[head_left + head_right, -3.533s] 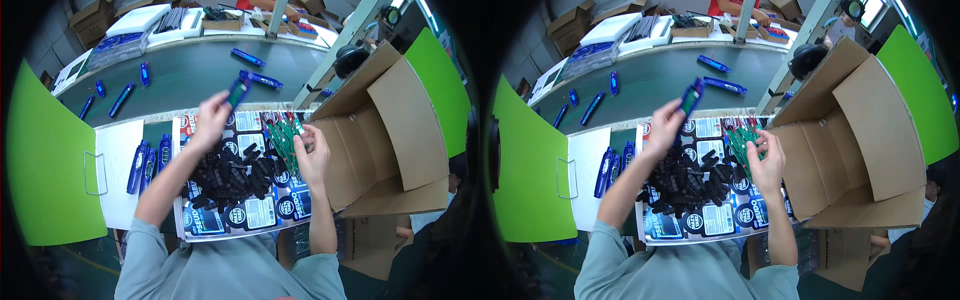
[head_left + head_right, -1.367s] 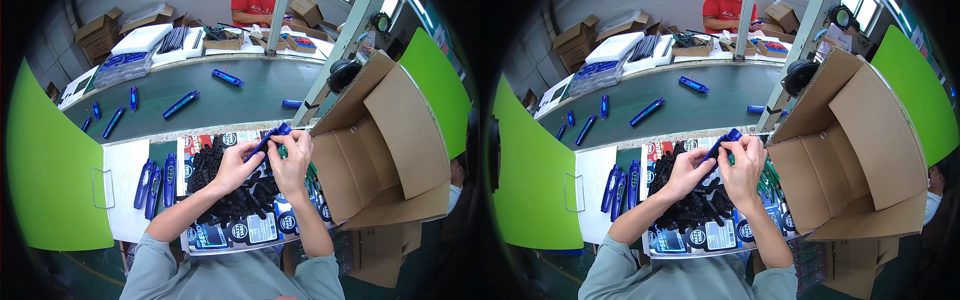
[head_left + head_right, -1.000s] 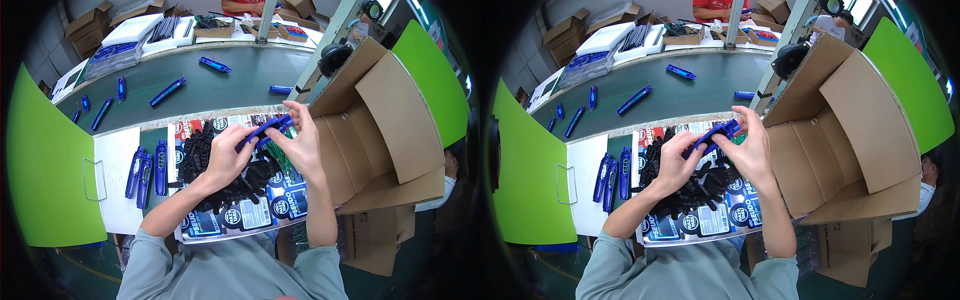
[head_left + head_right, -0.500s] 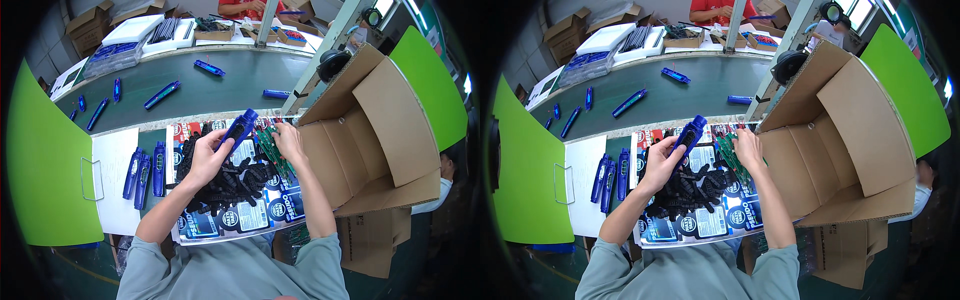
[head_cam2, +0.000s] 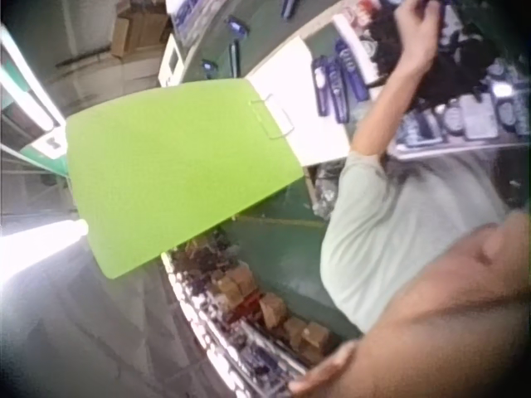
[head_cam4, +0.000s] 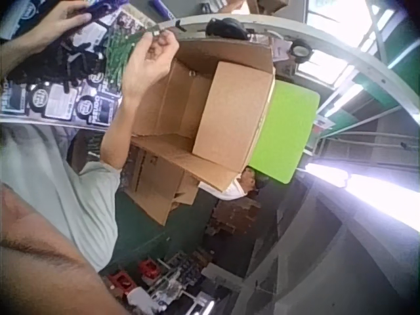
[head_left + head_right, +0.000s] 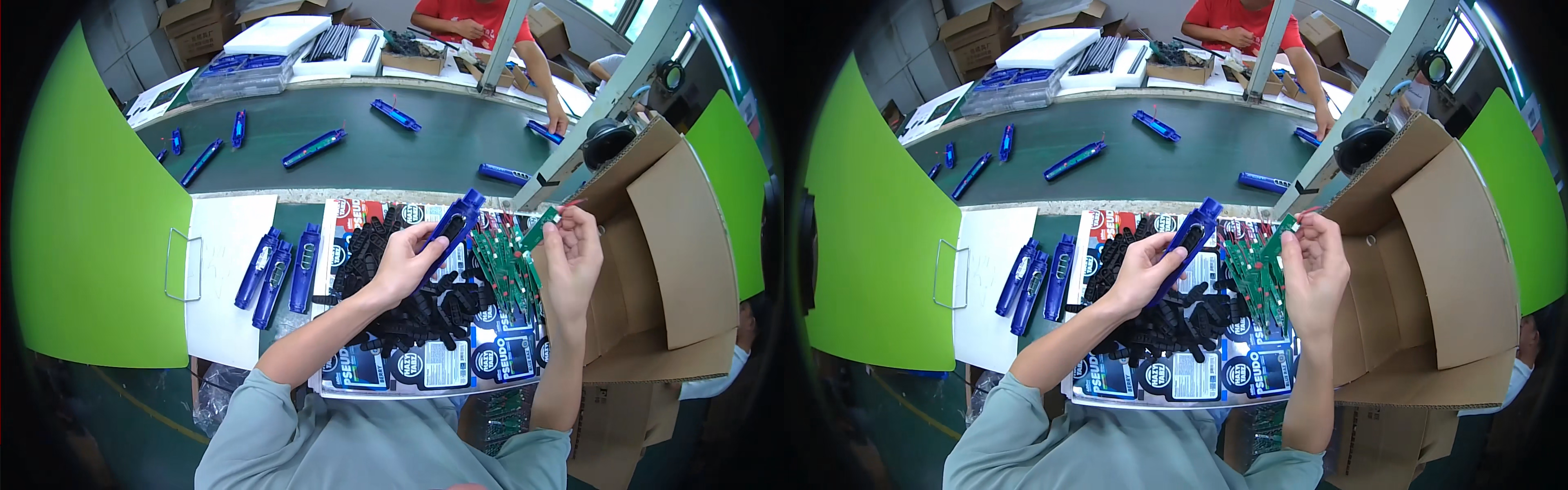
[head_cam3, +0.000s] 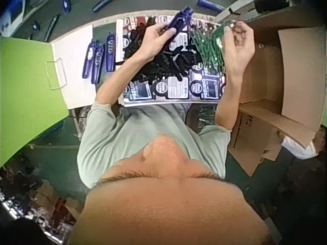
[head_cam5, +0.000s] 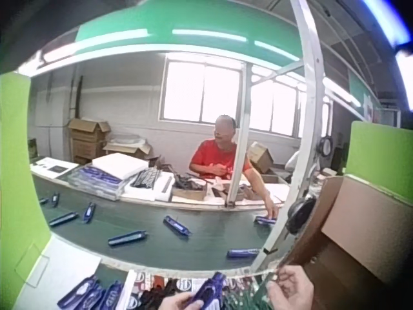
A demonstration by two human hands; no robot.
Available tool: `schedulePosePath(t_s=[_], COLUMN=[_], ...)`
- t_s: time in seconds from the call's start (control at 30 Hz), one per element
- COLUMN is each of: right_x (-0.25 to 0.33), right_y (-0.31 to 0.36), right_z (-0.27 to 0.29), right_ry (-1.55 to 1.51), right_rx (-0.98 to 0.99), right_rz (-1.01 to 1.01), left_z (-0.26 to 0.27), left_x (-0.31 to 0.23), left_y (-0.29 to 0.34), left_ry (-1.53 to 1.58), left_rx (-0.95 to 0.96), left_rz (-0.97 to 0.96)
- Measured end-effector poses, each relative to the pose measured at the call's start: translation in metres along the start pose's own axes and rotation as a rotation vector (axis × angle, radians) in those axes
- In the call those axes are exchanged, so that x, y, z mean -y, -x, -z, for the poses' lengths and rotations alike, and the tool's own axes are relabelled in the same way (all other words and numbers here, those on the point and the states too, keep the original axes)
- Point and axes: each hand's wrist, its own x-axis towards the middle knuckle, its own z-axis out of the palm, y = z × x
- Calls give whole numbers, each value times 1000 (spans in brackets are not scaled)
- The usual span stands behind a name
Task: The person assembles small electronic devices by inserting green circuit boards into blue plastic casings. The person picks up a casing, inserts a circuit board, and places the assembled unit on the table, repeating this process continuously.
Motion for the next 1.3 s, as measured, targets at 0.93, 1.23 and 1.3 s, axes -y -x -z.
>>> schedulePosePath(t_s=[0.93,1.23,1.3], right_x=[16,8,14], right_y=[44,35,34], right_z=[-55,-47,-51], right_ry=[-197,115,332], right_rx=[121,119,40], right_rz=[-112,31,151], left_z=[-15,-22,-28], left_x=[-27,-22,-21], left_y=[23,21,21], left_ry=[229,255,261], left_rx=[93,93,86], left_rz=[16,-33,-25])
